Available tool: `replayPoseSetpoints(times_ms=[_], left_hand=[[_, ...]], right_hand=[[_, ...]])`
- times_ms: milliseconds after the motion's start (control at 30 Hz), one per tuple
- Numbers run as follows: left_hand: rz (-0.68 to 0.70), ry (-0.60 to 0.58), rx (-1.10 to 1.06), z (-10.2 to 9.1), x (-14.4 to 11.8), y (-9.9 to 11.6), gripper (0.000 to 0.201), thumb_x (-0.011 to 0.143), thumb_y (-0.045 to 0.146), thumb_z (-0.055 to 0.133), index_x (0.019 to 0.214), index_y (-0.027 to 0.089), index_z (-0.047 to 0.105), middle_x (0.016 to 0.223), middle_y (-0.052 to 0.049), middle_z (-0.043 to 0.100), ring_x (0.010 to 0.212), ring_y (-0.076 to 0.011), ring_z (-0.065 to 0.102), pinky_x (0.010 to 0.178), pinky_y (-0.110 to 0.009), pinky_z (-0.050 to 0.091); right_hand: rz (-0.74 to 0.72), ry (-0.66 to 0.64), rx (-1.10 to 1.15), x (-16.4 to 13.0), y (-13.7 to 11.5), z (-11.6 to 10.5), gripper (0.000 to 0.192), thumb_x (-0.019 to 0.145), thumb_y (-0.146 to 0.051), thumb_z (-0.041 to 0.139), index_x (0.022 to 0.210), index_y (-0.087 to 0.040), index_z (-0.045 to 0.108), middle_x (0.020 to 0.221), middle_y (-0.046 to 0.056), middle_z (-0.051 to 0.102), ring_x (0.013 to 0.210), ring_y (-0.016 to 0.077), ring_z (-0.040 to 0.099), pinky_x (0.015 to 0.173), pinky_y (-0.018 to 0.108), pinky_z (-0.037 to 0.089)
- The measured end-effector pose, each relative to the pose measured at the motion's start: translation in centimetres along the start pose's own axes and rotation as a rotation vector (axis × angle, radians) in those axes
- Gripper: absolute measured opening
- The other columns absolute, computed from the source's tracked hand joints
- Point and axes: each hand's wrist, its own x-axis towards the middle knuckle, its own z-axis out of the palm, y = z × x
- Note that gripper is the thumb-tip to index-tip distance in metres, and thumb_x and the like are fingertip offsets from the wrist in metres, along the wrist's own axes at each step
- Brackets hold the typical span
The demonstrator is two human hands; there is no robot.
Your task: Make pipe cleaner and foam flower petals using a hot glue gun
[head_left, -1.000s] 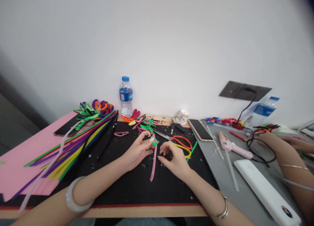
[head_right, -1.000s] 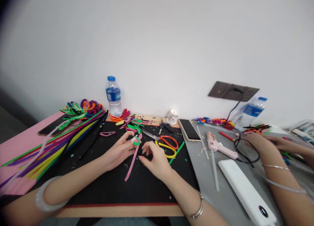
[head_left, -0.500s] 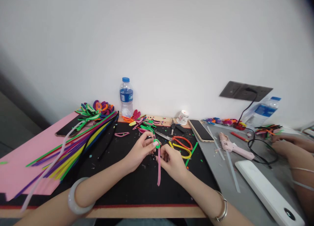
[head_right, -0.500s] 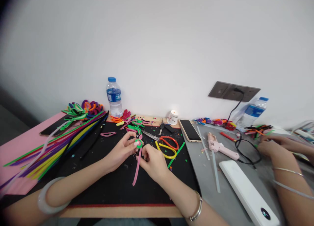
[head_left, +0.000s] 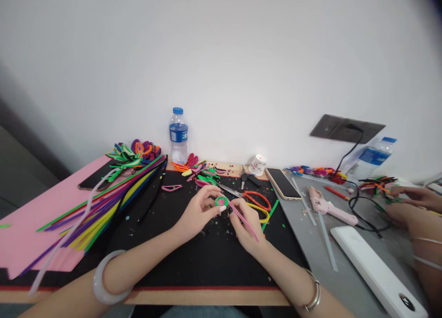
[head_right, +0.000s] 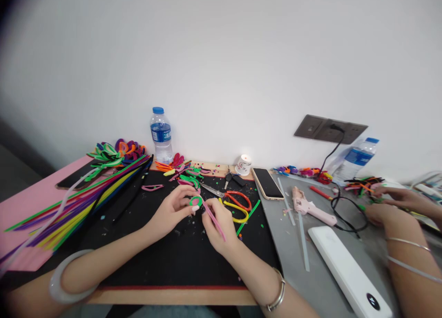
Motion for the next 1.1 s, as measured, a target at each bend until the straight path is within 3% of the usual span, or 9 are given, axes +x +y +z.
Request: replayPoseSetpoints(times_ms=[233, 400, 500, 733, 867, 1100], left_hand=[[0.074, 0.031, 0.208, -0.21, -0.40, 0.53, 0.024, 0.075, 0.018, 0.060, 0.099, 0.018, 0.057, 0.094, -0.005, 0.061, 0.070, -0.0125, 0.058, 0.065, -0.024, 0.046], [0.040, -0.020, 0.247, -0.25, -0.15, -0.06, 0.023, 0.075, 0.020, 0.060, 0.097, 0.017, 0.059, 0.091, -0.006, 0.062, 0.074, -0.0149, 0.060, 0.065, -0.024, 0.047], [0.018, -0.043, 0.291, -0.36, -0.03, -0.41, 0.025, 0.075, 0.023, 0.060, 0.099, 0.019, 0.059, 0.098, -0.006, 0.061, 0.066, -0.0132, 0.060, 0.057, -0.023, 0.046], [0.121, -0.057, 0.507, -0.37, -0.32, 0.29, 0.033, 0.068, 0.028, 0.068, 0.100, 0.022, 0.060, 0.096, -0.004, 0.058, 0.059, -0.0106, 0.053, 0.051, -0.021, 0.042], [0.195, -0.130, 0.651, -0.27, -0.56, 0.50, 0.039, 0.065, 0.030, 0.071, 0.101, 0.022, 0.060, 0.095, -0.003, 0.059, 0.062, -0.0122, 0.053, 0.058, -0.024, 0.042], [0.210, -0.156, 0.775, -0.07, -0.71, 0.13, 0.025, 0.071, 0.020, 0.061, 0.096, 0.020, 0.059, 0.085, -0.002, 0.058, 0.064, -0.0130, 0.054, 0.059, -0.023, 0.043]], right_hand=[[-0.045, -0.025, 0.063, 0.04, -0.02, -0.10, 0.012, 0.088, -0.022, 0.040, 0.087, -0.019, 0.052, 0.073, 0.001, 0.054, 0.063, 0.0133, 0.050, 0.059, 0.024, 0.038], [0.028, -0.022, 0.103, 0.19, 0.41, 0.36, 0.009, 0.086, -0.022, 0.044, 0.084, -0.019, 0.052, 0.071, 0.000, 0.054, 0.058, 0.0123, 0.048, 0.055, 0.023, 0.038], [0.087, 0.014, 0.170, 0.42, 0.68, 0.71, 0.008, 0.084, -0.021, 0.044, 0.082, -0.019, 0.052, 0.071, 0.001, 0.054, 0.056, 0.0124, 0.050, 0.053, 0.023, 0.040], [0.207, 0.127, 0.281, 0.67, 0.64, 0.64, 0.010, 0.081, -0.026, 0.048, 0.077, -0.018, 0.051, 0.061, -0.002, 0.050, 0.052, 0.0122, 0.049, 0.050, 0.023, 0.041], [0.182, 0.127, 0.279, 0.47, 0.76, 0.68, 0.010, 0.082, -0.026, 0.048, 0.076, -0.017, 0.051, 0.061, -0.002, 0.050, 0.052, 0.0117, 0.048, 0.050, 0.023, 0.041], [0.137, 0.106, 0.231, 0.34, 0.67, 0.74, 0.008, 0.081, -0.022, 0.048, 0.076, -0.018, 0.052, 0.065, 0.000, 0.053, 0.055, 0.0120, 0.049, 0.052, 0.023, 0.041]])
